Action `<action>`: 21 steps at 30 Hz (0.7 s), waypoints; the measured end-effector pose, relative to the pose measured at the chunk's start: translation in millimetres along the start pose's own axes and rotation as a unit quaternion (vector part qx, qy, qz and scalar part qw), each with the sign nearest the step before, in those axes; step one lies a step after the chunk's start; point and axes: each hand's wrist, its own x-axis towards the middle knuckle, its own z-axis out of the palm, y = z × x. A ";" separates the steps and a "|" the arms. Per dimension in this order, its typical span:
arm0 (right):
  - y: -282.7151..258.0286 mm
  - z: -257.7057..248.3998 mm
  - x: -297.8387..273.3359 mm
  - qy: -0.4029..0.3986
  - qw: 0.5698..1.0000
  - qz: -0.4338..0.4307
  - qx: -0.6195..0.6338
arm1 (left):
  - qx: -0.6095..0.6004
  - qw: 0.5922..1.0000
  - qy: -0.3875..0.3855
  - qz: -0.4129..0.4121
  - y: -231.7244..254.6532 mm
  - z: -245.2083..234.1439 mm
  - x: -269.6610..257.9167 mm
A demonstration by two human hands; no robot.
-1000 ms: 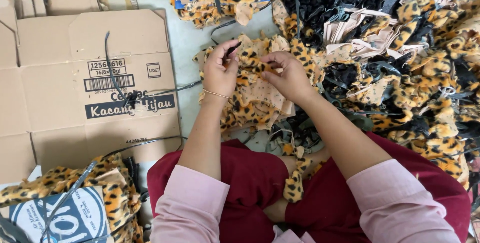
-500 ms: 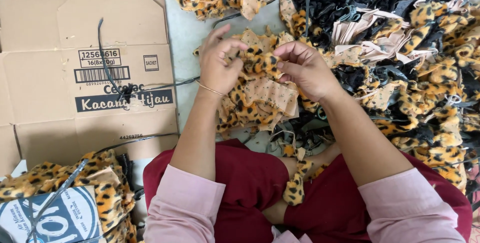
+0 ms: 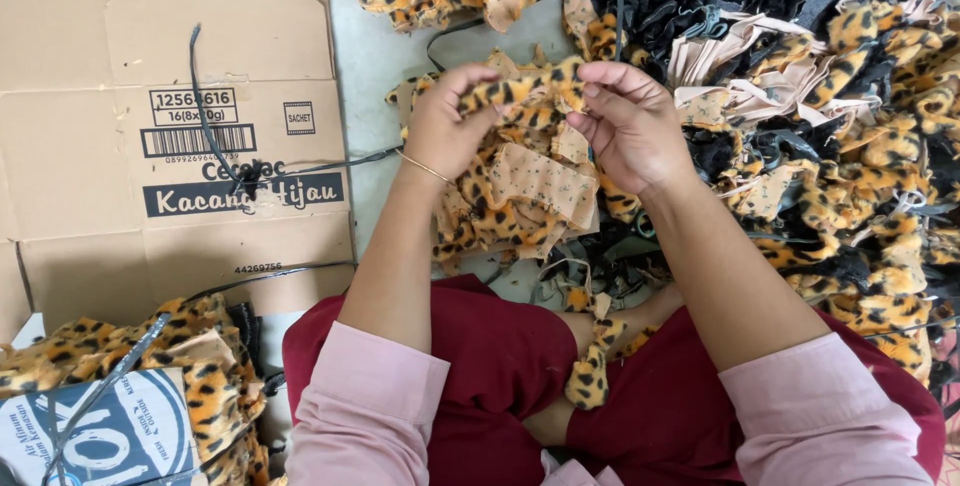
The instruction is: Sorting and trimming leopard-print fabric scraps using scissors
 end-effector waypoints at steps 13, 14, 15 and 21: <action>22.1 -14.2 9.5 -0.044 0.990 0.001 -0.136 | 0.021 0.964 0.150 -0.217 -32.6 -7.5 19.4; 31.0 -27.2 12.2 -0.046 0.978 -0.009 -0.201 | 0.188 0.956 0.113 -0.196 -35.1 -9.3 18.5; 39.9 -40.2 14.9 -0.049 0.963 -0.020 -0.265 | 0.349 0.919 0.072 -0.170 -37.5 -11.1 17.6; 12.9 -6.5 13.2 0.009 0.796 -0.092 -0.599 | 0.424 0.892 0.160 -0.005 -25.6 3.5 12.6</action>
